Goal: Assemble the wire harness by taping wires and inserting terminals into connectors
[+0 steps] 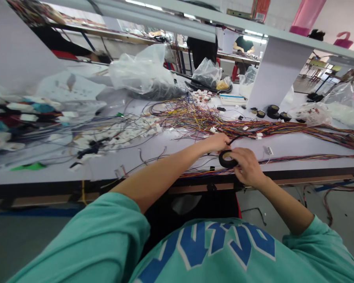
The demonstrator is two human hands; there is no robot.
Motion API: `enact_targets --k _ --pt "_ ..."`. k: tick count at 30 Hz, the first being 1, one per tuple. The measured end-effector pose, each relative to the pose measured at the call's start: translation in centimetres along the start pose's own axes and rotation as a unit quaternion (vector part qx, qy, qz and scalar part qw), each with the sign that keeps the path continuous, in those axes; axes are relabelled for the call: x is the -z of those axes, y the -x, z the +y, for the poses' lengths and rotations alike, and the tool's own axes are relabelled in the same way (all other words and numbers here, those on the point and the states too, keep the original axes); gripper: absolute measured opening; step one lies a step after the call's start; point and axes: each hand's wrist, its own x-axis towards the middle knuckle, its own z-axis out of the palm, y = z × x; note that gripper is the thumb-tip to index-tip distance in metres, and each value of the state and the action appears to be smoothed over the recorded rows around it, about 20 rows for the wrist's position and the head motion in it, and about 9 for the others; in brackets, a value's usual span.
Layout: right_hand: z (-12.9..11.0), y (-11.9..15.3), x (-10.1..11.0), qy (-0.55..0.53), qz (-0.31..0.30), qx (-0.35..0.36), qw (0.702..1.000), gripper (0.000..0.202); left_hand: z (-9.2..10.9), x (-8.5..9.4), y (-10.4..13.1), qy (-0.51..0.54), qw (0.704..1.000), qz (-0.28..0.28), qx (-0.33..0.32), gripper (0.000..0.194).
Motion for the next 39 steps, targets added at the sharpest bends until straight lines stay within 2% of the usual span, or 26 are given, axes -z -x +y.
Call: enact_targets --k 2,4,6,8,10,12,17,23,28,33,39 --pt "-1.1 -0.5 0.7 0.023 -0.072 0.083 0.994 0.033 -0.2 -0.4 0.3 0.058 0.998 0.016 0.01 0.016" --pt "-1.5 -1.3 1.3 0.042 -0.14 0.099 0.984 0.033 -0.5 -0.8 0.7 0.091 0.995 0.043 0.008 0.017" --pt "-1.2 -2.1 1.8 0.066 -0.196 0.065 0.976 0.033 -0.6 -1.3 1.4 0.077 0.994 0.083 -0.002 0.02" --pt "-0.3 -2.9 2.2 0.106 -0.242 0.002 0.965 0.035 -0.7 -2.1 2.2 0.018 0.991 0.134 -0.015 0.021" --pt "0.9 -3.5 2.2 0.146 -0.271 -0.056 0.95 0.034 -0.6 -3.1 2.8 -0.05 0.98 0.19 -0.017 0.021" --pt "2.2 -3.9 1.8 0.144 -0.283 -0.075 0.945 0.03 -0.5 -4.1 3.1 -0.083 0.971 0.224 -0.003 0.024" --pt "3.5 -4.1 0.1 0.071 -0.301 -0.068 0.949 0.036 -0.4 -5.6 2.7 -0.042 0.978 0.2 0.047 0.033" --pt "2.7 -4.6 0.2 0.152 -0.337 -0.042 0.928 0.035 -0.2 -6.0 2.7 -0.056 0.975 0.199 0.075 0.029" --pt "2.4 -6.1 0.6 0.171 -0.37 -0.001 0.913 0.032 -0.4 -5.7 2.9 -0.042 0.976 0.191 0.097 0.028" --pt "2.5 -7.6 0.6 0.21 -0.404 0.009 0.89 0.03 -0.3 -5.1 2.8 -0.026 0.976 0.182 0.114 0.028" --pt "2.8 -7.8 0.5 0.203 -0.394 0.027 0.896 0.03 -0.5 -5.0 2.7 -0.024 0.976 0.185 0.116 0.03"
